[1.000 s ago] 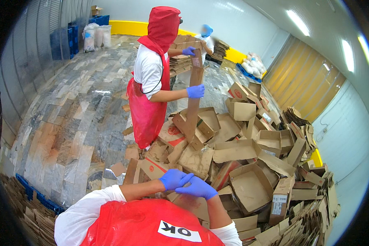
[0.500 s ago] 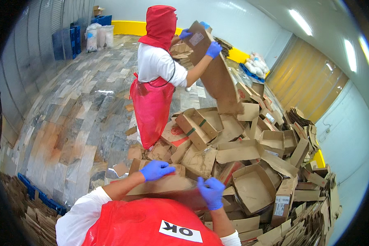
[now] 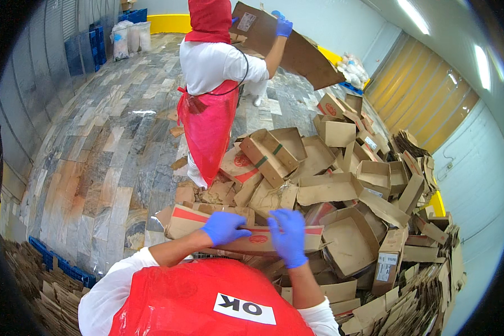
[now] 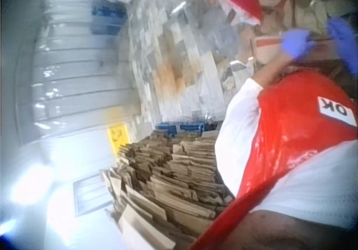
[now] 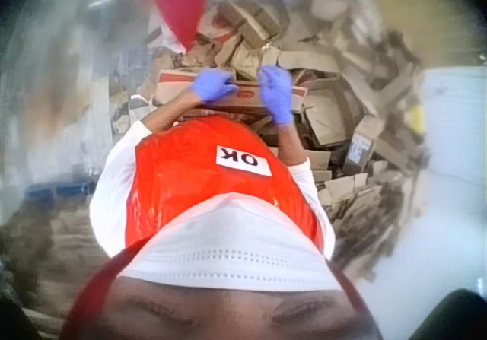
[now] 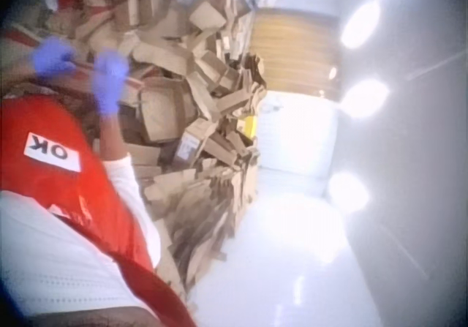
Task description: The person picks up cardboard boxes from a large pile, removes tape and labels, and flattens them. They then place the flattened cardboard onto a growing stack against the wall.
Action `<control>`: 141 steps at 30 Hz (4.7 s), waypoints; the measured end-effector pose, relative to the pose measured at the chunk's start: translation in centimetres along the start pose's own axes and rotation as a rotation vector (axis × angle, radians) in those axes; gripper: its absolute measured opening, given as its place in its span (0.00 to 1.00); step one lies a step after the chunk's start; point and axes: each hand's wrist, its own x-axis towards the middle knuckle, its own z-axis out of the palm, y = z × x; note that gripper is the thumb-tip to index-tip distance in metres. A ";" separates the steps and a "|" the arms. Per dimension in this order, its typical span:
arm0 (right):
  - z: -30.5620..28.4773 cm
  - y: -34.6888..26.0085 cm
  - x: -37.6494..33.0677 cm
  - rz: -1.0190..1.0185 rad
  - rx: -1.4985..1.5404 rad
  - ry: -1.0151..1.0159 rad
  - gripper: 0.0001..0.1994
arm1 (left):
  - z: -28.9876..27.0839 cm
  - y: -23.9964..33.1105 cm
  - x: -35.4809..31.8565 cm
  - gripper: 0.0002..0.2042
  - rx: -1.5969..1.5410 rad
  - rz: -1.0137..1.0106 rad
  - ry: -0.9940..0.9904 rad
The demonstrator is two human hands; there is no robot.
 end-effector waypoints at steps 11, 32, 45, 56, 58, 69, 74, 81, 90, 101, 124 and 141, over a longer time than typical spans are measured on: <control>1.3 8.0 -8.6 0.470 0.037 0.313 0.23 | -8.4 -2.7 1.0 0.22 -0.351 0.028 0.036; 0.2 -0.7 0.5 0.747 0.673 -1.078 0.18 | 0.2 -0.6 2.1 0.28 -0.271 0.010 0.006; -0.6 -2.7 -2.9 -0.009 0.006 -0.529 0.20 | -1.3 -7.6 -0.9 0.23 -0.394 -0.312 0.260; -7.4 4.4 -2.3 0.655 0.521 0.014 0.07 | -14.0 -4.4 -1.1 0.33 -0.328 -0.109 0.500; -9.3 5.7 -3.0 0.603 0.543 0.034 0.06 | -14.0 -10.2 -1.9 0.32 -0.489 -0.329 0.666; -13.3 6.8 -3.7 0.377 1.169 0.050 0.12 | -7.8 -17.1 4.0 0.35 -1.454 -0.389 0.263; -13.2 9.1 -5.3 0.507 0.962 0.217 0.13 | -6.8 -13.7 6.2 0.31 -1.623 -0.210 0.219; -12.1 12.9 -9.2 0.722 0.007 0.492 0.17 | -4.1 -6.6 5.9 0.24 -1.251 -0.417 0.260; -5.8 2.1 -2.1 0.793 0.850 -0.447 0.13 | 4.3 3.8 3.8 0.28 -0.527 -0.070 0.079; -5.6 -2.4 -1.8 0.566 0.490 -0.537 0.14 | -0.5 4.5 0.3 0.27 -0.271 -0.044 0.186; -7.0 -1.0 -5.6 0.722 1.153 -0.297 0.25 | -4.8 -0.8 0.2 0.24 -0.150 -0.217 0.821; -1.7 2.0 -11.0 0.454 0.123 -0.264 0.08 | -1.7 -8.0 -3.9 0.24 -0.452 -0.509 0.607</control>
